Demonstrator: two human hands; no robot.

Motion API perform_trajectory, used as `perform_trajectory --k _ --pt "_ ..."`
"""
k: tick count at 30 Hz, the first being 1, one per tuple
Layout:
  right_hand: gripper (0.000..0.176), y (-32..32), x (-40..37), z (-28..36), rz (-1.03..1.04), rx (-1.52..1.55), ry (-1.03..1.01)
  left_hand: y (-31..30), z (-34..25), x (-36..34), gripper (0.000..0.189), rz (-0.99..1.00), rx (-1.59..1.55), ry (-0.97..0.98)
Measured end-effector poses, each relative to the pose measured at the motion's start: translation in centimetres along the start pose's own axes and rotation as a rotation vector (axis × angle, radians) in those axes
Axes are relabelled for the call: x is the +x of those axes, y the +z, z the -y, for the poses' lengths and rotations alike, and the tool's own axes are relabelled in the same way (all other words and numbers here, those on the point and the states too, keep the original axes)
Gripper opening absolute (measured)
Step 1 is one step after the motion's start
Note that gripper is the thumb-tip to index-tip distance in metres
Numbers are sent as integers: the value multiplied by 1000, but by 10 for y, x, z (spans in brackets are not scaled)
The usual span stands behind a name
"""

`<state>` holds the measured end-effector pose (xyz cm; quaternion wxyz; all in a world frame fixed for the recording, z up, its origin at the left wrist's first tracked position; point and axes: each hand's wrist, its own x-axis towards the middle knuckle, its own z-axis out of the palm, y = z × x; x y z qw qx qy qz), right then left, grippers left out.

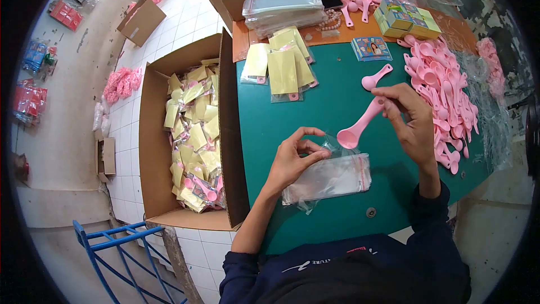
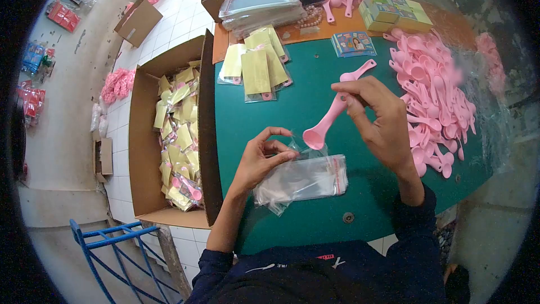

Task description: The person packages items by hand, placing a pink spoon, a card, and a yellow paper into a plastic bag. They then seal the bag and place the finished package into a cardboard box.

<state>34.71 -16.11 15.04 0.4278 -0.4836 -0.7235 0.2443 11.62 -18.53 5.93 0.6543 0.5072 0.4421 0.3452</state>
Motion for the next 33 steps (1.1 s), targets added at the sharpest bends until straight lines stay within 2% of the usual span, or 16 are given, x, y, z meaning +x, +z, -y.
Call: perform_trajectory --k 5,14,20,26,29,33 --pt "16 9 -3 -2 -24 146 68 1 -2 -1 37 -20 -54 13" --pt "15 9 -3 3 71 128 95 3 -6 -1 36 -29 -111 -7" --pt "15 13 -5 -1 -4 53 16 2 -7 -4 37 -52 -142 -6" --pt "14 29 -10 0 153 161 64 6 -11 -3 36 -32 -286 -3" --pt "13 31 -10 0 168 250 170 7 -10 -4 36 -67 -241 61" --pt "12 27 -8 -3 73 263 169 -4 -6 -4 34 24 -92 22"
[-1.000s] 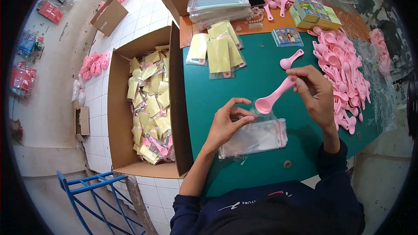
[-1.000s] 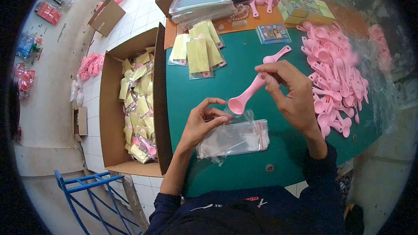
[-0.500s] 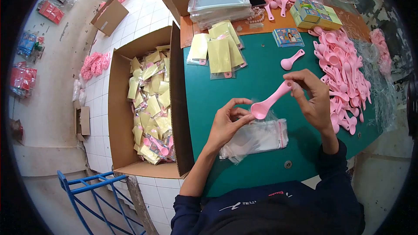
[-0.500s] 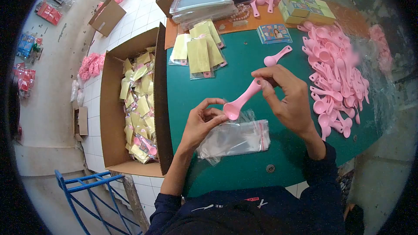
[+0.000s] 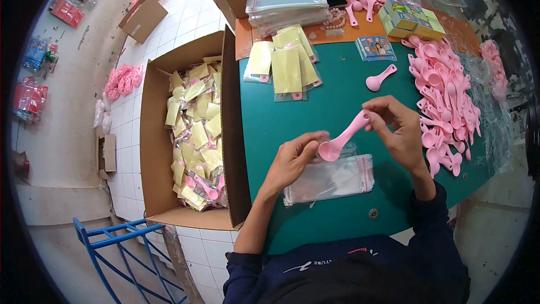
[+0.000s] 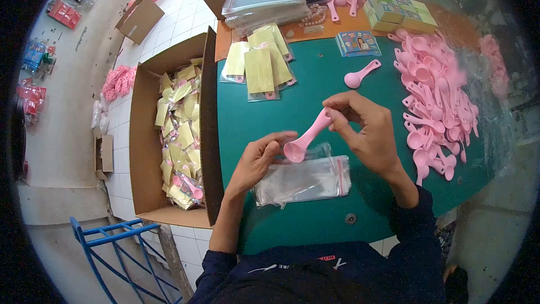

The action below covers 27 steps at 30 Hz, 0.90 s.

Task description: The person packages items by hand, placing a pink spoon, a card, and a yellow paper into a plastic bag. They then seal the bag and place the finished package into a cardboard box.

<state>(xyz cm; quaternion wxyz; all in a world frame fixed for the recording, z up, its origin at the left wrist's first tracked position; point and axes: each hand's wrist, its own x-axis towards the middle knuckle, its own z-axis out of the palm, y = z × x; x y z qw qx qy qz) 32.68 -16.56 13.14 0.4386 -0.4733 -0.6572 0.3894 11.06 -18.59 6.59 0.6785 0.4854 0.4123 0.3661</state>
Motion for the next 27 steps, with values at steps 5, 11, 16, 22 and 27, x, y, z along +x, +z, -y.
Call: perform_trajectory --k 5,11,16,22,27 --pt "13 4 -2 -1 17 49 12 -7 0 -3 33 125 168 -19" --pt "17 -1 5 -2 383 -216 -274 10 -8 -5 29 -39 -119 75" --pt "43 -3 34 -12 559 161 -258 13 -23 -8 33 -28 -103 207" --pt "36 -91 134 -161 -311 -998 -14 -2 -38 -17 24 109 -153 383" --pt "32 -94 145 -191 -350 -1000 107 -19 -70 -13 27 -53 44 247"
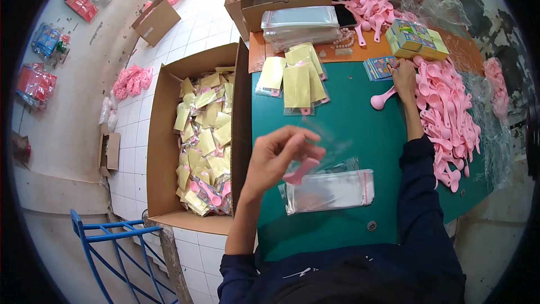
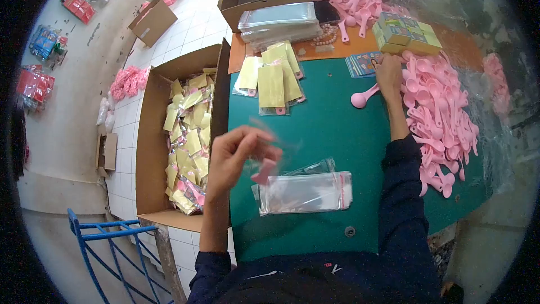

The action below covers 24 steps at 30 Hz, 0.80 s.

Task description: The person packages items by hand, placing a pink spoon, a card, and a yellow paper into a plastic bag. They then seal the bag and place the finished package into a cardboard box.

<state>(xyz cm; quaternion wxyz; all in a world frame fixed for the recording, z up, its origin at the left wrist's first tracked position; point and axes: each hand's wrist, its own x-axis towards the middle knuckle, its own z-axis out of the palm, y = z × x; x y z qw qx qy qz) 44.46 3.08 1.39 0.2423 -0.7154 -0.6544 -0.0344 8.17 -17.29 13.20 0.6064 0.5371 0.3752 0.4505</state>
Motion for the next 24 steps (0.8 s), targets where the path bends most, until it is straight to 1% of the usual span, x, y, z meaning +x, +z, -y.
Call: perform_trajectory --k 1,3,4,7,10,13,15,17,19,21,24 --pt "31 0 -5 4 -76 -17 -15 -3 -4 5 29 -41 34 -30" --pt "30 0 -9 11 -233 -52 -43 -10 -8 14 28 -21 53 -56" --pt "30 9 -6 4 -239 -68 15 -13 -8 17 28 4 61 -82" --pt "26 3 -2 1 -208 123 4 -20 -7 30 28 74 70 -135" --pt "25 -14 -3 12 -164 -56 24 -28 -6 48 27 109 86 -169" --pt "26 -47 1 29 -63 2 -66 -33 5 59 28 37 112 -128" --pt "26 -83 -5 68 35 502 -119 -33 11 62 28 7 96 -154" --pt "22 -121 -25 119 299 947 -105 -31 22 61 28 -8 95 -157" --pt "17 -142 -49 153 388 1026 -150 -28 29 60 28 -8 35 -105" --pt "15 -156 -66 172 489 907 -263 -24 34 58 28 -33 21 -63" --pt "13 -156 -67 170 382 708 -388 -18 31 58 28 -99 47 -7"
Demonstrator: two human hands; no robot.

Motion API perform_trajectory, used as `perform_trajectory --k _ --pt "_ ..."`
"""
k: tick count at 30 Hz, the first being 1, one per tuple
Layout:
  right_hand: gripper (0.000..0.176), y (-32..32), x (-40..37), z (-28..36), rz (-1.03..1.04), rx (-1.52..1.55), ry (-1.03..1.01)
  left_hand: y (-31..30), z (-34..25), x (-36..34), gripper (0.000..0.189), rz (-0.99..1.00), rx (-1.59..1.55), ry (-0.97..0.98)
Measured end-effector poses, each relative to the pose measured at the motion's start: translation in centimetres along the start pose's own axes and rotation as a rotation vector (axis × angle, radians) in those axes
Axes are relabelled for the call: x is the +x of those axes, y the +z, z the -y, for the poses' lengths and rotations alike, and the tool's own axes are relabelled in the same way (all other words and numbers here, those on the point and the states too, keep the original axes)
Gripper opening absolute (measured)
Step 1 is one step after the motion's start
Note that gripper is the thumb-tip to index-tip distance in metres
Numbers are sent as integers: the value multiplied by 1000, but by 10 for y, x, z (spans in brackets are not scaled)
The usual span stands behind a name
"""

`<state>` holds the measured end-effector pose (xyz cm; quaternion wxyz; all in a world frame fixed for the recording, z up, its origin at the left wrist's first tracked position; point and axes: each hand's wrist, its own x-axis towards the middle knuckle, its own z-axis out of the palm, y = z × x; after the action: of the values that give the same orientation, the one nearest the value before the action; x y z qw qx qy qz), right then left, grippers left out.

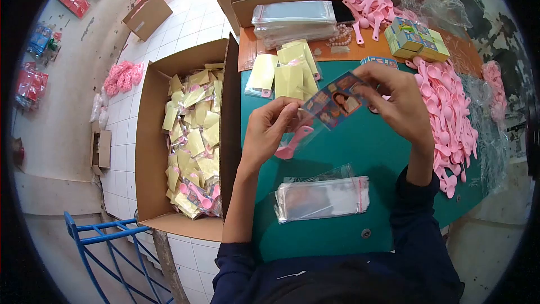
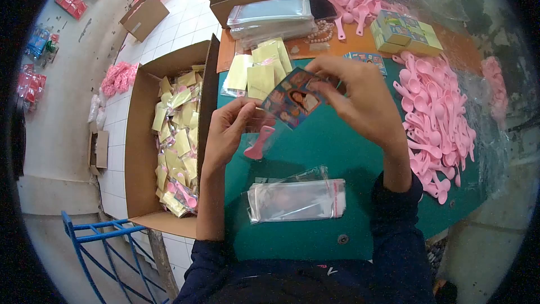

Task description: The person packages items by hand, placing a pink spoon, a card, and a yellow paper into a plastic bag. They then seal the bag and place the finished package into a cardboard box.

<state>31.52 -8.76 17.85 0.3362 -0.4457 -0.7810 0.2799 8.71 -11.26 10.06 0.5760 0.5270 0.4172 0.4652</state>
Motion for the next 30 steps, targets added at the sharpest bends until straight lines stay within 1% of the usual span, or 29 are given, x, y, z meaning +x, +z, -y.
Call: perform_trajectory --k 3,4,7,11,12,13,16,18,19,21,24,26,30 --pt "13 0 1 4 -216 214 53 4 -2 0 27 -2 -28 9" --pt "15 2 0 6 -231 298 -1 5 -3 0 27 2 -49 17" --pt "17 1 -1 7 -43 56 -42 4 -1 -2 26 -12 -20 22" --pt "16 5 -4 13 -15 -95 -195 4 2 -2 24 16 62 0" --pt "15 7 -6 15 9 -111 -217 2 4 -2 25 42 166 40" --pt "14 8 -6 15 32 -127 -240 5 3 -3 25 34 136 41" --pt "12 9 -5 12 172 -176 -195 13 -6 -6 26 30 91 30" --pt "13 1 -3 16 215 -38 0 10 -13 -9 27 52 120 8" --pt "14 -2 -3 18 236 33 97 6 -14 -9 27 61 230 19" --pt "15 -1 -7 17 253 12 38 2 -15 -11 28 73 439 43" --pt "18 6 -6 15 316 -84 -104 12 -13 -13 30 132 118 -1" --pt "19 10 -5 15 329 -122 -185 14 -15 -12 33 138 191 44" --pt "17 19 -8 14 368 -145 -211 13 -14 -13 41 135 382 153"
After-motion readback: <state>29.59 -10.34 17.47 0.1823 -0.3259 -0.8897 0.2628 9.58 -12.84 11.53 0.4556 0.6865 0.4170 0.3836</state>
